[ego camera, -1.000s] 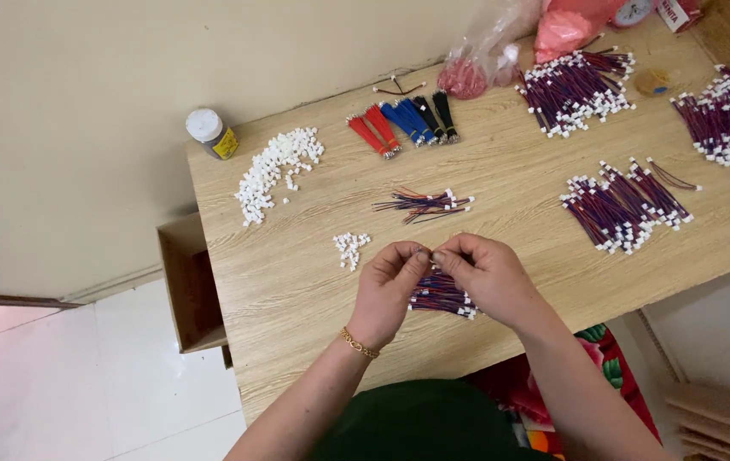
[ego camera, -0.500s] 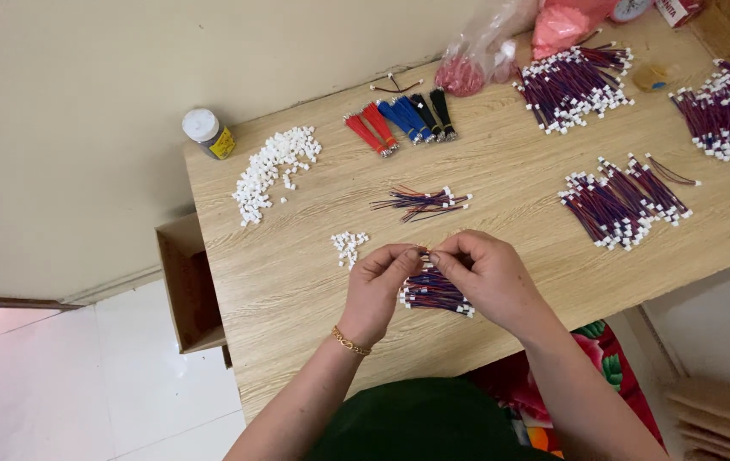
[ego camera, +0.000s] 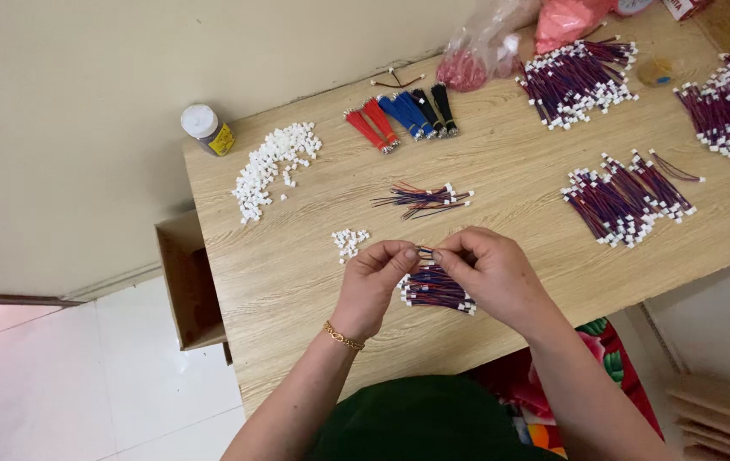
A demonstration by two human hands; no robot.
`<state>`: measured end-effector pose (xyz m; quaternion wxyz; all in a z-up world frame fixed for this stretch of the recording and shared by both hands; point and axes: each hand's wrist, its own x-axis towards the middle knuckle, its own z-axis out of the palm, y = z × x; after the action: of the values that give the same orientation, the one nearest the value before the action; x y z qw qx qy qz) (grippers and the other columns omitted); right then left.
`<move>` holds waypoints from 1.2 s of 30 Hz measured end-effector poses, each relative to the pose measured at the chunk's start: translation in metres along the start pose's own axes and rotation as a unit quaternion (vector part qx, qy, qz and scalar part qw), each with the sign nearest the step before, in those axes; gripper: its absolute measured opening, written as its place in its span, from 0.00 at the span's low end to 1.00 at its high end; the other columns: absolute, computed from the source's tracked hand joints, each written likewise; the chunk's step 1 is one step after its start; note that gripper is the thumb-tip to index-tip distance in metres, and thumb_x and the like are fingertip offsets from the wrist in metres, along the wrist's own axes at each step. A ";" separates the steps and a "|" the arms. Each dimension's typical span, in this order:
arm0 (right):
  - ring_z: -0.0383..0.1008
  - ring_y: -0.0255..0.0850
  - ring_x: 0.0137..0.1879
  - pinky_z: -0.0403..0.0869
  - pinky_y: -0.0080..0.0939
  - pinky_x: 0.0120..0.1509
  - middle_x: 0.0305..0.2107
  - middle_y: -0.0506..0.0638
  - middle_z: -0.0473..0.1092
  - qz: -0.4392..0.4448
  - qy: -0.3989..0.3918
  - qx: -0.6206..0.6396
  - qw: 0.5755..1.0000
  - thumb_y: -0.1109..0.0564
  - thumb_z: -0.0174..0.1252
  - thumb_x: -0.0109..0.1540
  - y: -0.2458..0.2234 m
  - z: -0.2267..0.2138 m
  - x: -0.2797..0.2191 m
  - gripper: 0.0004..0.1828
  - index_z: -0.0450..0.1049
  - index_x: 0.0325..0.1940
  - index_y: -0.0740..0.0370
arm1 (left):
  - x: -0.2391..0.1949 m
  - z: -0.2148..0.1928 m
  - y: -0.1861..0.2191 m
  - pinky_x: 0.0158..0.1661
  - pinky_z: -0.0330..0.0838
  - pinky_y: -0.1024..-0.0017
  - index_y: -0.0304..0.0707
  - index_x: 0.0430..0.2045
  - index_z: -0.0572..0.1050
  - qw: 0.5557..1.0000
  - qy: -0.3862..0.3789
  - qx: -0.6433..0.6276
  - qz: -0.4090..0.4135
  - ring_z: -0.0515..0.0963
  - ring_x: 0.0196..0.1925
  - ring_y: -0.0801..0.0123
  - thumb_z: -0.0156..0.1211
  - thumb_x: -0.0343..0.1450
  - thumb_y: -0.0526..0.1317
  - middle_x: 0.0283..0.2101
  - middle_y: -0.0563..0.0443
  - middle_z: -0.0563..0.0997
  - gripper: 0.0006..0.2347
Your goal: Assembling small wire cables by attaching plastic connectors to the ends
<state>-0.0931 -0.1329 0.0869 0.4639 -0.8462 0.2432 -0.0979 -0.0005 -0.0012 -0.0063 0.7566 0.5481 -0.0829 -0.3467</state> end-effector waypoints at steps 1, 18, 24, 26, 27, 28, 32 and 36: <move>0.75 0.43 0.33 0.71 0.40 0.39 0.22 0.55 0.73 0.001 0.000 0.000 1.000 0.60 0.62 0.56 0.002 0.001 0.001 0.03 0.80 0.33 0.60 | 0.000 0.001 0.001 0.40 0.75 0.76 0.31 0.34 0.80 1.000 0.000 0.000 -0.001 0.80 0.33 0.72 0.65 0.67 0.36 0.28 0.47 0.81 0.07; 0.75 0.44 0.36 0.73 0.46 0.42 0.25 0.57 0.76 0.092 -0.078 -0.001 0.993 0.59 0.61 0.56 -0.002 0.004 -0.002 0.11 0.79 0.42 0.58 | -0.014 -0.010 0.017 0.36 0.73 0.72 0.39 0.28 0.79 0.942 -0.040 0.248 0.222 0.78 0.30 0.69 0.61 0.68 0.34 0.26 0.50 0.80 0.01; 0.77 0.50 0.43 0.74 0.46 0.47 0.31 0.54 0.76 0.031 -0.113 -0.096 0.988 0.53 0.58 0.58 0.025 0.026 0.001 0.07 0.78 0.36 0.56 | -0.022 -0.019 -0.038 0.34 0.71 0.79 0.31 0.33 0.75 0.994 0.007 0.094 0.062 0.72 0.31 0.74 0.57 0.72 0.33 0.26 0.52 0.75 0.03; 0.76 0.52 0.43 0.73 0.47 0.48 0.31 0.56 0.75 0.018 -0.125 -0.094 0.988 0.53 0.57 0.59 0.054 0.047 0.001 0.08 0.77 0.36 0.57 | -0.017 -0.035 -0.063 0.35 0.72 0.79 0.32 0.34 0.75 0.997 0.009 0.079 0.025 0.75 0.33 0.73 0.57 0.72 0.34 0.28 0.51 0.77 0.04; 0.75 0.54 0.44 0.73 0.49 0.48 0.30 0.58 0.73 0.007 -0.134 -0.095 0.986 0.53 0.56 0.59 0.068 0.057 0.000 0.08 0.75 0.36 0.58 | -0.015 -0.042 -0.076 0.35 0.72 0.80 0.34 0.34 0.75 0.998 0.007 0.062 -0.011 0.78 0.34 0.72 0.57 0.72 0.35 0.30 0.50 0.78 0.04; 0.75 0.54 0.44 0.73 0.49 0.48 0.30 0.58 0.73 0.008 -0.136 -0.094 0.986 0.53 0.56 0.59 0.078 0.063 0.000 0.08 0.75 0.36 0.58 | -0.012 -0.050 -0.075 0.35 0.72 0.80 0.34 0.34 0.75 0.998 0.010 0.062 -0.013 0.78 0.34 0.72 0.57 0.72 0.35 0.30 0.50 0.78 0.04; 0.75 0.53 0.46 0.72 0.50 0.50 0.32 0.57 0.73 0.040 -0.107 -0.083 0.990 0.52 0.56 0.58 0.089 0.071 -0.001 0.09 0.75 0.39 0.57 | 0.006 -0.094 -0.082 0.40 0.75 0.67 0.41 0.36 0.79 0.955 0.071 0.284 -0.038 0.79 0.36 0.60 0.57 0.71 0.42 0.33 0.46 0.81 0.07; 0.76 0.53 0.45 0.73 0.50 0.48 0.31 0.57 0.76 0.103 -0.119 -0.061 0.986 0.52 0.56 0.58 0.096 0.075 0.005 0.09 0.77 0.38 0.57 | 0.033 -0.135 -0.094 0.36 0.77 0.61 0.45 0.33 0.77 0.827 0.176 0.529 0.068 0.82 0.34 0.55 0.60 0.67 0.39 0.29 0.48 0.78 0.05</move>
<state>-0.0896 -0.1234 -0.0349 0.4443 -0.8491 0.2778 0.0668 0.0513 0.0681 -0.1501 0.3743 0.9091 -0.1565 -0.0947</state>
